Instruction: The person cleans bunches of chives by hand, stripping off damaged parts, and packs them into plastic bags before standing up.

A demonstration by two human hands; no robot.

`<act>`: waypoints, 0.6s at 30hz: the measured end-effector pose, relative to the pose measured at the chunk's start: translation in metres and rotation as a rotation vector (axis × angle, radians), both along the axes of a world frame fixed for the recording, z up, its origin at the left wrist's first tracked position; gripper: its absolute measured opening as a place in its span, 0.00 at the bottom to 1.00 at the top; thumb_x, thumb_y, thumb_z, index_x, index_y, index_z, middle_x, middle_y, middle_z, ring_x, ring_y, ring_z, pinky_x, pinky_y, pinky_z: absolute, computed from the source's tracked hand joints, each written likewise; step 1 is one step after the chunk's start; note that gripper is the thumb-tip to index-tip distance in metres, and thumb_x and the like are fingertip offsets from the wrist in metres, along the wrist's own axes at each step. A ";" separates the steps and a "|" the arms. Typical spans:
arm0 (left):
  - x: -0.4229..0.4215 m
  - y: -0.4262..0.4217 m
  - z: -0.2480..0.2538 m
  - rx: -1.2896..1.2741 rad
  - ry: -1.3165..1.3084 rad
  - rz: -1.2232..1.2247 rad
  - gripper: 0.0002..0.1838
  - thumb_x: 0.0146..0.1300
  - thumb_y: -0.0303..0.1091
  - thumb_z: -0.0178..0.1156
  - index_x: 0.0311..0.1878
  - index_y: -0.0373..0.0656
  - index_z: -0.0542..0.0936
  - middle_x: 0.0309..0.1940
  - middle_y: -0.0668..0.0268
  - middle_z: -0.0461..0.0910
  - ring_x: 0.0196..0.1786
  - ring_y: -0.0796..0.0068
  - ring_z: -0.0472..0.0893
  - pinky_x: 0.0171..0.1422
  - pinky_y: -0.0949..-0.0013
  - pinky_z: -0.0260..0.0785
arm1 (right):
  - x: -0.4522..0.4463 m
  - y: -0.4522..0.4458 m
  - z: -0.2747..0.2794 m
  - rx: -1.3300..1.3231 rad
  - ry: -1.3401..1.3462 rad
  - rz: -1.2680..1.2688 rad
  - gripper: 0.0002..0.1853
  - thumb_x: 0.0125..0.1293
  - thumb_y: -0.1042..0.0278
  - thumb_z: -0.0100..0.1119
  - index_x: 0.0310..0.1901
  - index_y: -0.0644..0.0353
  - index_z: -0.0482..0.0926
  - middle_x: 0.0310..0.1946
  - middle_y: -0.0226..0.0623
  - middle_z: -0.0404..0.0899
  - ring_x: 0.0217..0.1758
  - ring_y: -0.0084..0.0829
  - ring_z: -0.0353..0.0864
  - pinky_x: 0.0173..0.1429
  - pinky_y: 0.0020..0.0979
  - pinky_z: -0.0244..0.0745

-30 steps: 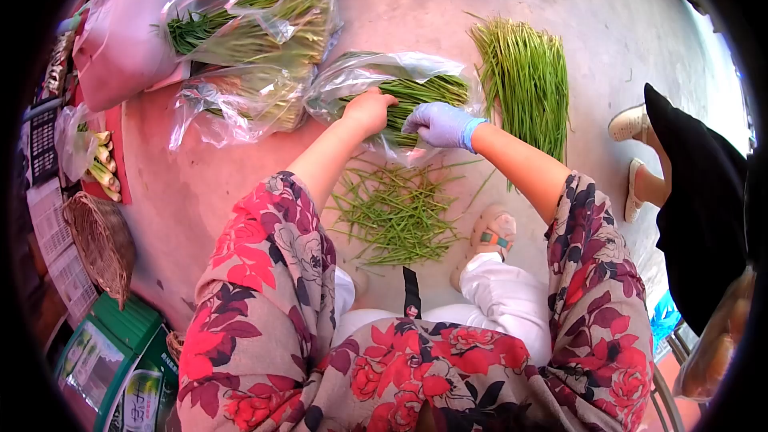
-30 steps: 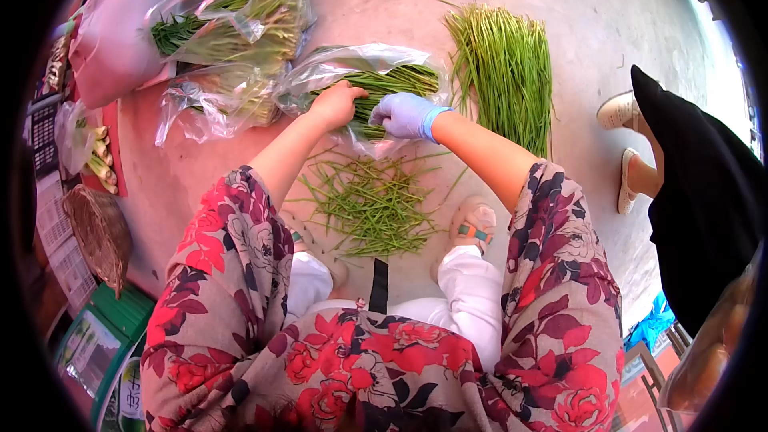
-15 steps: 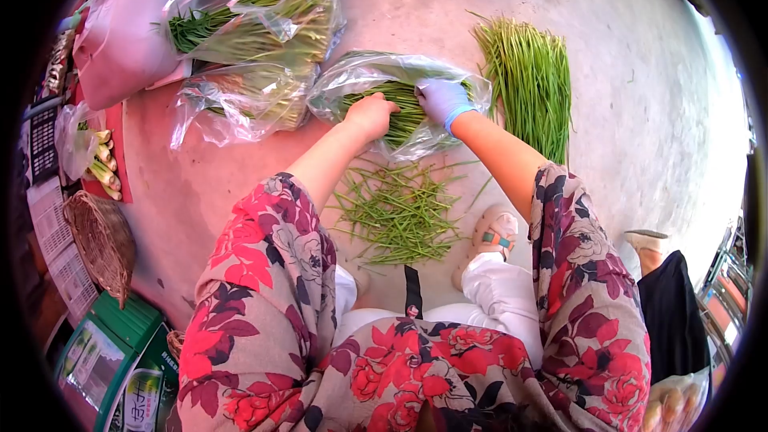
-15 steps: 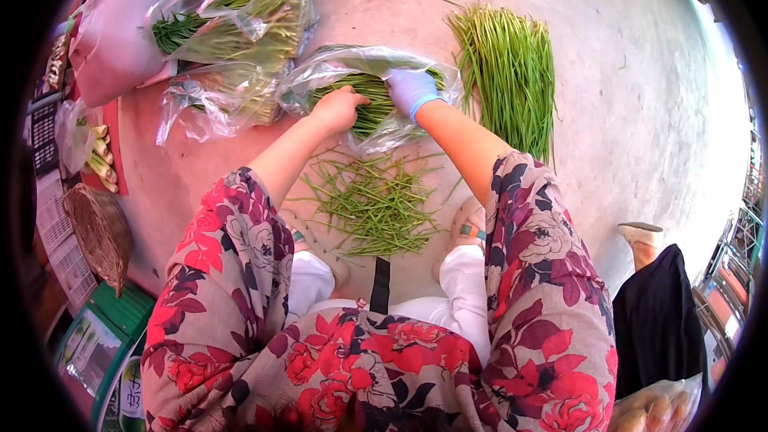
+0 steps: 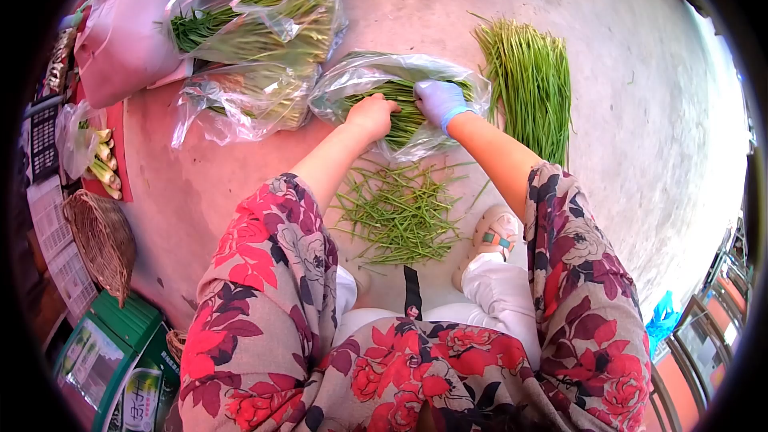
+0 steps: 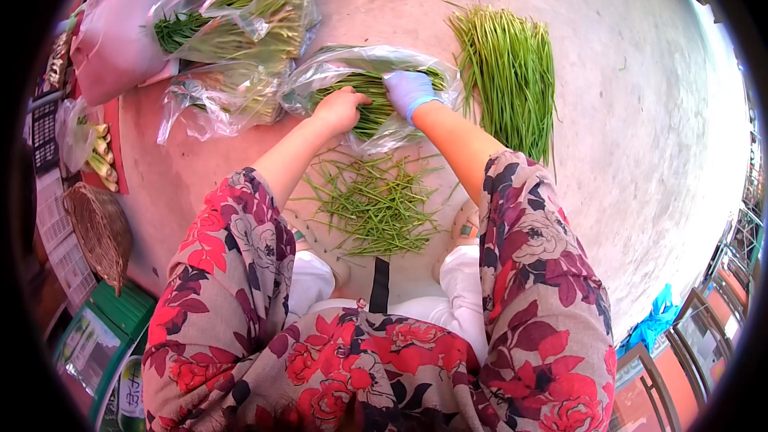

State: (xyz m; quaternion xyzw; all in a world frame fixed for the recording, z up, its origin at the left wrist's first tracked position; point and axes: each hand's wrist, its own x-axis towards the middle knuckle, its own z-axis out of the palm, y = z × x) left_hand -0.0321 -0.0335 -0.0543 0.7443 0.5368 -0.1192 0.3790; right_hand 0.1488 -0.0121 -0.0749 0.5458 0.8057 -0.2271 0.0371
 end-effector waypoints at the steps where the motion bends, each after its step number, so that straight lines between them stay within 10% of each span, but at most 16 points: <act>1: 0.000 0.000 0.001 -0.003 0.002 0.002 0.23 0.54 0.24 0.51 0.53 0.56 0.78 0.49 0.58 0.73 0.53 0.59 0.75 0.57 0.62 0.68 | -0.001 0.001 -0.002 -0.014 -0.012 -0.042 0.07 0.56 0.61 0.55 0.33 0.52 0.78 0.29 0.41 0.80 0.33 0.45 0.80 0.38 0.44 0.74; 18: 0.001 0.002 0.001 0.004 0.010 -0.002 0.22 0.53 0.24 0.51 0.52 0.54 0.78 0.49 0.59 0.73 0.55 0.60 0.74 0.58 0.62 0.68 | 0.005 -0.009 -0.006 0.147 0.114 0.049 0.07 0.56 0.66 0.52 0.28 0.53 0.81 0.29 0.44 0.79 0.31 0.43 0.81 0.36 0.42 0.76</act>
